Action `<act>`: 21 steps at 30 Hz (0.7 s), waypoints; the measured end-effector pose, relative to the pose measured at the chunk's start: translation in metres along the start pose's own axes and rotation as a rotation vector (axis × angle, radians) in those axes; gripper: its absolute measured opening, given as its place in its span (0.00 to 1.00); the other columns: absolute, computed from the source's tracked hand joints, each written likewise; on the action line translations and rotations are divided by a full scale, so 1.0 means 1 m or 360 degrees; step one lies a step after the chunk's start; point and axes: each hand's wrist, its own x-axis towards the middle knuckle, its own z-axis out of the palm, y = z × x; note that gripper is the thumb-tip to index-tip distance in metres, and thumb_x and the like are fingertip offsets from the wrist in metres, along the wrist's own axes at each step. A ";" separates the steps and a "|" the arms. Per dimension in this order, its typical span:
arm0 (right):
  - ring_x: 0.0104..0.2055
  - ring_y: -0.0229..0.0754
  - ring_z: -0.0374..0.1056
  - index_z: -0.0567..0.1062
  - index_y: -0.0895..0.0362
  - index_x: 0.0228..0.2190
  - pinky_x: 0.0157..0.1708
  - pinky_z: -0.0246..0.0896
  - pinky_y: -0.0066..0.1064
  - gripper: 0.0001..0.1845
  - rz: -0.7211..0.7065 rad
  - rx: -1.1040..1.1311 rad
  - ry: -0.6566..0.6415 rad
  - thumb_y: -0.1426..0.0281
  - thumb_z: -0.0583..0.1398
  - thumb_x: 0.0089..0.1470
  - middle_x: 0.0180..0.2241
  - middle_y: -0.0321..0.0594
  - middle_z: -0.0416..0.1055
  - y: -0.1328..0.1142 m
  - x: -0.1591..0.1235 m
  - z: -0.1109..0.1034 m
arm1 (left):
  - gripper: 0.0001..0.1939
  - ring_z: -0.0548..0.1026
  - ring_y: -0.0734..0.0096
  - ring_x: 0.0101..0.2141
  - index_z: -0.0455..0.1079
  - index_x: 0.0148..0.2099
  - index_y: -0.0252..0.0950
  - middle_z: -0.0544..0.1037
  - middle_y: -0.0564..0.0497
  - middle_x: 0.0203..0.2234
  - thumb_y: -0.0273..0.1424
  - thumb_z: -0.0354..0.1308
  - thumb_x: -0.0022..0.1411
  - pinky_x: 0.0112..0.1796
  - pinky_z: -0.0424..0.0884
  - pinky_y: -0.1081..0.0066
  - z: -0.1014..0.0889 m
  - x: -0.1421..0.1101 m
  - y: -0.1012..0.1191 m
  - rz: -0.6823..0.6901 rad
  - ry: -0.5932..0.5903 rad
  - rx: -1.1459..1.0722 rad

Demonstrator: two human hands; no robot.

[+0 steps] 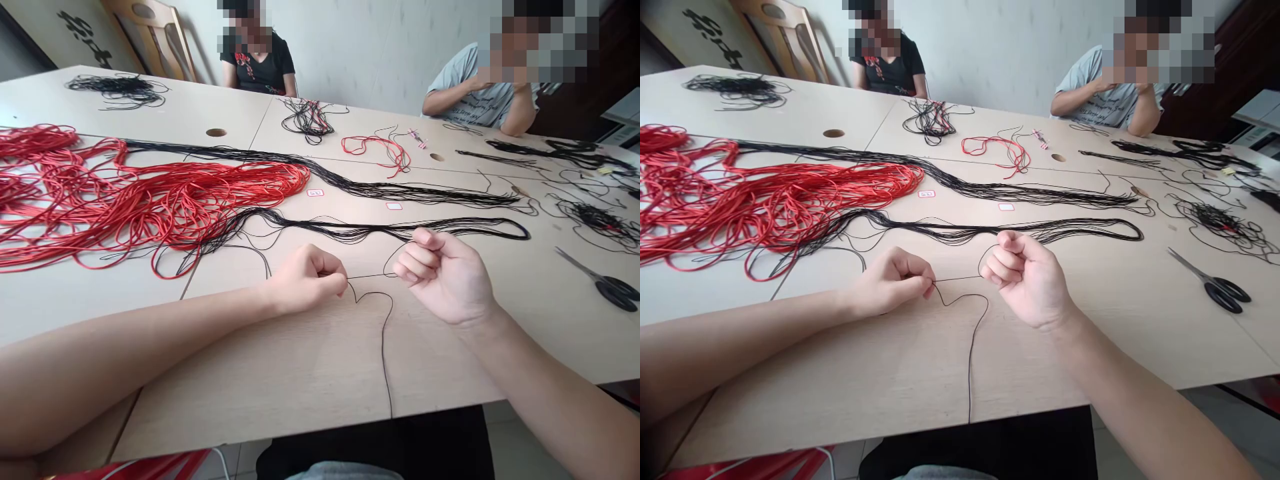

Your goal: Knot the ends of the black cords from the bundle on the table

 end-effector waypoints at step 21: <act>0.37 0.40 0.67 0.71 0.54 0.36 0.38 0.64 0.33 0.13 -0.0570 -0.1589 0.0307 0.59 0.60 0.52 0.34 0.38 0.69 -0.011 0.007 -0.022 | 0.16 0.58 0.77 0.18 0.57 0.14 0.34 0.58 0.56 0.10 0.27 0.50 0.52 0.20 0.51 0.73 -0.006 0.009 -0.014 -0.0085 0.0148 -0.0786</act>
